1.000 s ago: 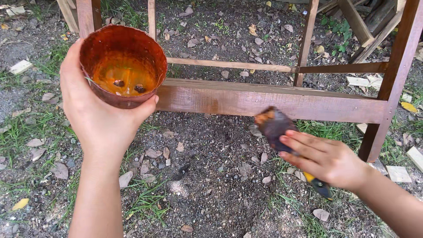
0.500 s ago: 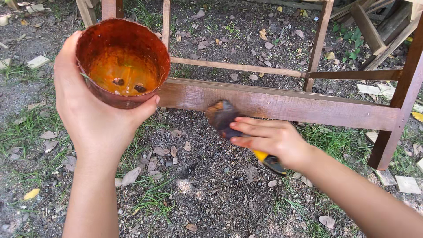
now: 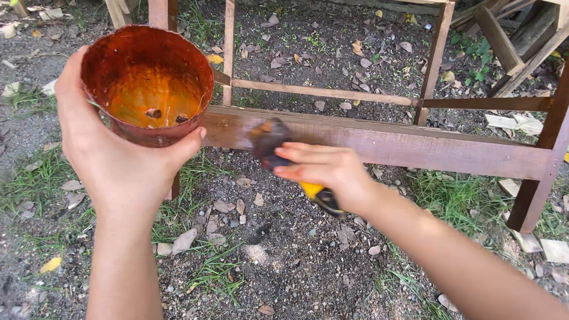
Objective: The person applies a reddish-brown stain to a wooden chair frame using a brush. They repeatedly dip the brush into a container and coat the legs, rails, and slats of the chair. The person refills the container from a bottle near the end of the clip.
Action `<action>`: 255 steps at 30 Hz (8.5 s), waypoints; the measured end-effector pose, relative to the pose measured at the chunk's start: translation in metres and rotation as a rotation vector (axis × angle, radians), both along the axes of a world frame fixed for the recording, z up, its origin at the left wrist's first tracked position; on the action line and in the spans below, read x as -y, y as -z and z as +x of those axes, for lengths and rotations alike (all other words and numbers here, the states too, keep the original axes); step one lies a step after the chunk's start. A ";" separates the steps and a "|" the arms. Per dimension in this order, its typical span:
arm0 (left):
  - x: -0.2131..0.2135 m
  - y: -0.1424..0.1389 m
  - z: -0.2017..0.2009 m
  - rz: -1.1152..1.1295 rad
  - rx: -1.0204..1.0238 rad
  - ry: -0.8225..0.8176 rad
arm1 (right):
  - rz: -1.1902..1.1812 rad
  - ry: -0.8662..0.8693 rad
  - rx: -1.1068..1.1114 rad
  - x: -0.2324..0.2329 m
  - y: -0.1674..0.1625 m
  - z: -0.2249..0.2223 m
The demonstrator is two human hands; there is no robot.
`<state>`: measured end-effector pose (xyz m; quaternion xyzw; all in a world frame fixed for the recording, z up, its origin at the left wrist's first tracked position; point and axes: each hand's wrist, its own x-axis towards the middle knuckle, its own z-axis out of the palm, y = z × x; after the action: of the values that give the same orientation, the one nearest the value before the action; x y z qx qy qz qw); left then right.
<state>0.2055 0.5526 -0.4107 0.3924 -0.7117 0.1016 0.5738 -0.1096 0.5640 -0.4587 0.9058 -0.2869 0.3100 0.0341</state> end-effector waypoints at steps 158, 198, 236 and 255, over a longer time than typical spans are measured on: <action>-0.077 0.035 -0.194 0.056 0.178 0.113 | 0.173 0.618 0.862 -0.154 0.056 -0.220; -0.056 0.013 -0.276 -0.183 0.357 0.644 | -0.023 0.247 0.363 -0.171 -0.072 -0.156; -0.083 0.027 -0.245 0.088 -0.017 0.265 | -0.399 0.505 -0.085 -0.176 0.050 -0.195; -0.086 0.045 -0.200 0.171 -0.013 0.237 | -0.318 0.708 0.035 -0.199 0.055 -0.248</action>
<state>0.0051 0.6388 -0.4557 0.3538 -0.7553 -0.0304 0.5508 -0.3577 0.7632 -0.5139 0.7287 -0.5307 0.3350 0.2742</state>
